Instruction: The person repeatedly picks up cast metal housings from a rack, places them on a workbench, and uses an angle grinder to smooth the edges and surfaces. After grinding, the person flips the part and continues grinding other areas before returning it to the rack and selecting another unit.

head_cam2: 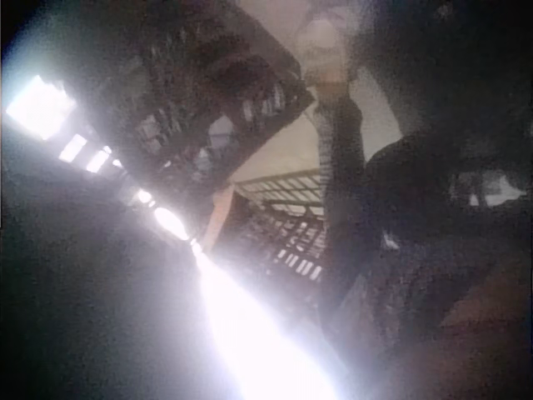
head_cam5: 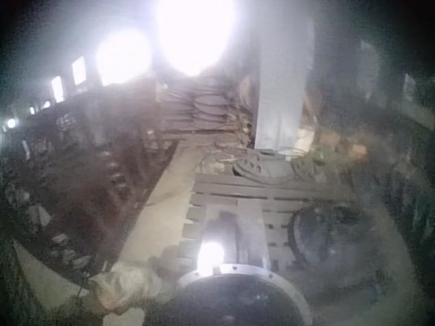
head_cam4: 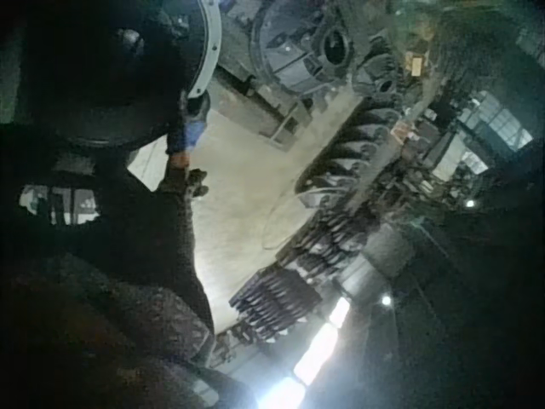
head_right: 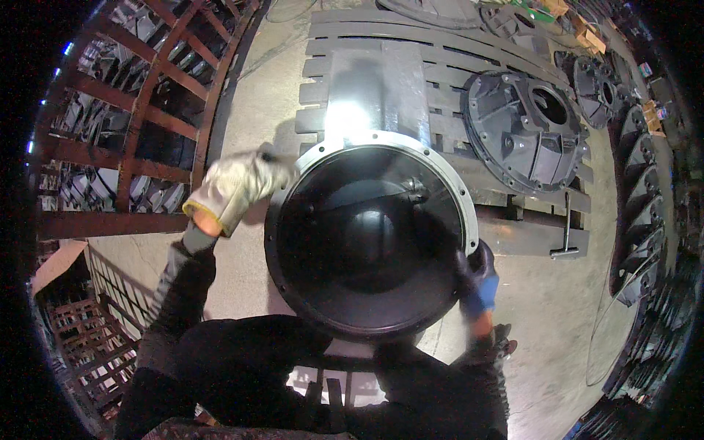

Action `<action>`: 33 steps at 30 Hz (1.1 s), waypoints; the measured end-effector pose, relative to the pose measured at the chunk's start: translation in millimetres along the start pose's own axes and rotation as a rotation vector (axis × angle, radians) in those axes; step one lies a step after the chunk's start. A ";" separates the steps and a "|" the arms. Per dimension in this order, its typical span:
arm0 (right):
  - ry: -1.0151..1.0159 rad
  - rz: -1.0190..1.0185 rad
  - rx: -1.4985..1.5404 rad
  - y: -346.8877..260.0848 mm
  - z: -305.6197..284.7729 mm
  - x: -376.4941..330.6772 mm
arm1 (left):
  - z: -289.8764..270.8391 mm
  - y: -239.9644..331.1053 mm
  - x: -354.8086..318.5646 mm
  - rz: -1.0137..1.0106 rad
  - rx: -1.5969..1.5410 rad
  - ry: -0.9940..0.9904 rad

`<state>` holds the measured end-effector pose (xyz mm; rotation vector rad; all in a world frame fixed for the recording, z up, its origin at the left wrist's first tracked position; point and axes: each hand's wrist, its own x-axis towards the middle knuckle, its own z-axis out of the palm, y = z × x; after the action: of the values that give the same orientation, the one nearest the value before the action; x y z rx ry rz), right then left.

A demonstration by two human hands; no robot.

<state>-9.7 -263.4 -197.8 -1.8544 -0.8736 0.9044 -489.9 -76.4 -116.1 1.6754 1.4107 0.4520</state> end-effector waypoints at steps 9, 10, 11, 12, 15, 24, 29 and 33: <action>-0.037 -0.113 -0.256 48.8 5.7 -37.7 | 68.4 50.8 154.9 0.507 0.259 -0.265; -0.058 -0.147 -0.275 55.2 1.3 -29.0 | 74.4 48.6 160.7 0.511 0.382 -0.297; -0.072 -0.224 -0.330 59.0 -3.4 -17.8 | 77.5 44.2 162.0 0.541 0.491 -0.311; -0.124 -0.177 -0.227 60.4 -8.0 -2.0 | 78.1 36.8 158.6 0.477 0.303 -0.312; -0.363 -0.153 0.085 41.3 -17.0 73.4 | 69.2 -0.4 133.4 0.427 0.161 -0.211; -0.025 -0.480 -0.584 1.4 0.3 167.6 | 80.2 -64.6 3.3 0.380 0.287 -0.190; 0.042 -0.205 -0.198 60.3 -26.7 100.1 | 95.0 -32.0 -40.6 -0.054 -0.744 -0.223; 0.012 -0.167 0.044 58.8 -23.7 89.6 | 92.9 -38.4 -36.7 0.253 -0.227 -0.161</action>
<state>66.3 -219.6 -263.6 -1.7199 -0.9777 0.8014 -455.0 -146.9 -188.7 1.6684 0.9962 0.5821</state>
